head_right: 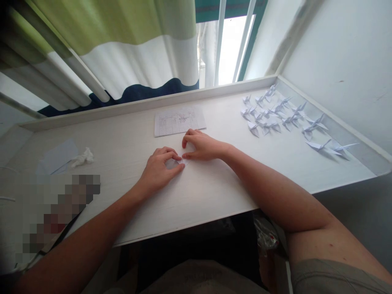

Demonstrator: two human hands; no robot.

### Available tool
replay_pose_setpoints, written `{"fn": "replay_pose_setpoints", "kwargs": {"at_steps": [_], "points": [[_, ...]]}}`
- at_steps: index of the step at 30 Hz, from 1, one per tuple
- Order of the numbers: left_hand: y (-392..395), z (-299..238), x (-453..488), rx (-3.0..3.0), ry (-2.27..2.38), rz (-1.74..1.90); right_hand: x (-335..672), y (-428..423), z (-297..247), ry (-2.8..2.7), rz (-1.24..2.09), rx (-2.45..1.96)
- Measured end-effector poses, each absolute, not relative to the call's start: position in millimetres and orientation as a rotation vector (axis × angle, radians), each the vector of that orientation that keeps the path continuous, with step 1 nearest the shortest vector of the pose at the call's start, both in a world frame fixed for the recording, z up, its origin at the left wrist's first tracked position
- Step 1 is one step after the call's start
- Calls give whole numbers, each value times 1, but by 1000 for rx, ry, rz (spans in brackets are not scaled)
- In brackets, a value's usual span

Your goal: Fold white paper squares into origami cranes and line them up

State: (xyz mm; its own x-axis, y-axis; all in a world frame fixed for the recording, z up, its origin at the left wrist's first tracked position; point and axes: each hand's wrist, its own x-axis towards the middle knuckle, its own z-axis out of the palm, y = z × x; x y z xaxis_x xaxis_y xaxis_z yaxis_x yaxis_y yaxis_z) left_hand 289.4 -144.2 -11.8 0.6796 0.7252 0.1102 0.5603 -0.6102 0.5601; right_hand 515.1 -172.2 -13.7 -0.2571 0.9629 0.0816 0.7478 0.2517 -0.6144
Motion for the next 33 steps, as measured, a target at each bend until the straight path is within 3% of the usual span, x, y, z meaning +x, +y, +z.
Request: {"fn": "replay_pose_setpoints", "kwargs": {"at_steps": [33], "points": [[-123, -25, 281, 2422, 745, 589, 516, -169, -19, -2114, 590, -1541]]}}
